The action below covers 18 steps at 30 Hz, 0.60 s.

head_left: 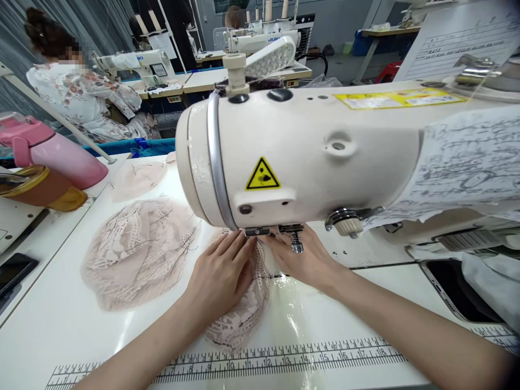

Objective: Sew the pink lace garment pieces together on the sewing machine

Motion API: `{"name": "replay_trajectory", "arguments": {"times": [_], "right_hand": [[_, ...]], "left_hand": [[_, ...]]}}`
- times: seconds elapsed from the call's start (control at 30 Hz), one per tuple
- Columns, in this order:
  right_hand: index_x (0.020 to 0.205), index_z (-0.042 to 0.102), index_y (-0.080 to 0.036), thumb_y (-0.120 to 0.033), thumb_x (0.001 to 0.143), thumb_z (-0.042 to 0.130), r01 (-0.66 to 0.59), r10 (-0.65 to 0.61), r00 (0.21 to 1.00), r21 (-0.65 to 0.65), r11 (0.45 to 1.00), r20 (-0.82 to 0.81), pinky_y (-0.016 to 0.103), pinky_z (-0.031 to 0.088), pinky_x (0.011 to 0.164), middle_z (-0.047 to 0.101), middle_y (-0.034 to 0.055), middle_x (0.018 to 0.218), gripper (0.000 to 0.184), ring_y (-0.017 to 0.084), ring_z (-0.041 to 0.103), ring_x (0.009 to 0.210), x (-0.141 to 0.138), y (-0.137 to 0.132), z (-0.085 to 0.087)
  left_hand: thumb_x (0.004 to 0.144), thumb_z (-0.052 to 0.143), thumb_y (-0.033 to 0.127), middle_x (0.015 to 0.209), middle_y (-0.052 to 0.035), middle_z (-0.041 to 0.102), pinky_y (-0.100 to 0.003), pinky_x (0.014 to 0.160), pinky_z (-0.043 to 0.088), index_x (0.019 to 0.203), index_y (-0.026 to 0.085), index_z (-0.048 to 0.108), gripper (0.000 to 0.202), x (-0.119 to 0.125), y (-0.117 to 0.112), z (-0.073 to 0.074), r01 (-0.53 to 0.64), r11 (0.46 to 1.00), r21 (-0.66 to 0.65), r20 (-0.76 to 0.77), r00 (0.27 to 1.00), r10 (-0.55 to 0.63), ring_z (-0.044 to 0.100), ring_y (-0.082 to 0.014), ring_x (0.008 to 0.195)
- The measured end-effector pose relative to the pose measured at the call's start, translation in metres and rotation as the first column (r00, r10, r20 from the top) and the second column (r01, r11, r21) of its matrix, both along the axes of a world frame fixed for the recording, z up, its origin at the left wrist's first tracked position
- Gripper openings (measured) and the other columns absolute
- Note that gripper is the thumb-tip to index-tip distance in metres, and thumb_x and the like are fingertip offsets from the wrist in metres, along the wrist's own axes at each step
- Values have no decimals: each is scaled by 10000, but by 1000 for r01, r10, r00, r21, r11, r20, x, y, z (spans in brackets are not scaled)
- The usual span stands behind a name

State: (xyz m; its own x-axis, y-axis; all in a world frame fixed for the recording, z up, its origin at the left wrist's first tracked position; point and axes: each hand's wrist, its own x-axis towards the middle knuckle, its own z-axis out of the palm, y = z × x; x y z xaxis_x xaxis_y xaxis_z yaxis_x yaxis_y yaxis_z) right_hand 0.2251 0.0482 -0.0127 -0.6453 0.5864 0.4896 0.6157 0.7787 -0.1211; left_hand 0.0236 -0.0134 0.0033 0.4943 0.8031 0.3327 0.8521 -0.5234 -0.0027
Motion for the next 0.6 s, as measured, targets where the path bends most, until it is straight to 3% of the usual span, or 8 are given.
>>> {"name": "replay_trajectory", "arguments": {"times": [0.13,0.2,0.33,0.43,0.53,0.6], "right_hand": [[1000,668,-208,-24,827,460,-28,28,1000,222,975,3,361,446,856,690,8,738,327,151,590,683,1,0,6],[989,646,-190,-18,830,463,-35,44,999,261,965,-30,335,436,855,694,11,802,298,142,589,729,3,0,8],[946,602,-172,-13,831,425,-224,223,974,217,950,28,312,438,824,676,21,944,265,127,561,775,7,1,7],[891,592,-173,-58,812,449,-416,415,909,163,895,37,323,445,841,657,13,968,200,141,544,826,10,1,5],[860,585,-180,-71,807,449,-491,491,871,119,863,32,341,436,871,643,9,933,182,148,523,849,12,2,4],[863,582,-184,-85,808,450,-510,508,860,77,857,38,344,430,869,637,9,935,174,144,513,836,12,2,4]], "left_hand": [[927,442,266,1331,-122,579,-447,1010,487,1339,117,517,445,-1,2,1,17,1000,6,-44,999,-17,531,-278,1249],[936,438,254,1330,-122,581,-454,1008,484,1321,115,529,420,0,1,6,28,999,29,-65,998,-26,533,-279,1245],[930,482,222,1207,-88,663,-406,884,529,1225,139,591,325,-1,-14,31,102,994,38,-62,993,-100,632,-238,1073],[892,575,307,1031,-47,709,-339,717,517,1004,162,668,205,-9,-38,47,385,922,41,-100,920,-380,643,-196,885],[871,608,280,1008,-39,701,-318,663,482,891,176,683,129,-19,-65,45,558,827,64,-282,805,-522,615,-193,886],[897,545,213,1059,-55,690,-317,670,477,914,160,688,153,-23,-80,37,533,844,57,-326,809,-489,605,-204,934]]}}
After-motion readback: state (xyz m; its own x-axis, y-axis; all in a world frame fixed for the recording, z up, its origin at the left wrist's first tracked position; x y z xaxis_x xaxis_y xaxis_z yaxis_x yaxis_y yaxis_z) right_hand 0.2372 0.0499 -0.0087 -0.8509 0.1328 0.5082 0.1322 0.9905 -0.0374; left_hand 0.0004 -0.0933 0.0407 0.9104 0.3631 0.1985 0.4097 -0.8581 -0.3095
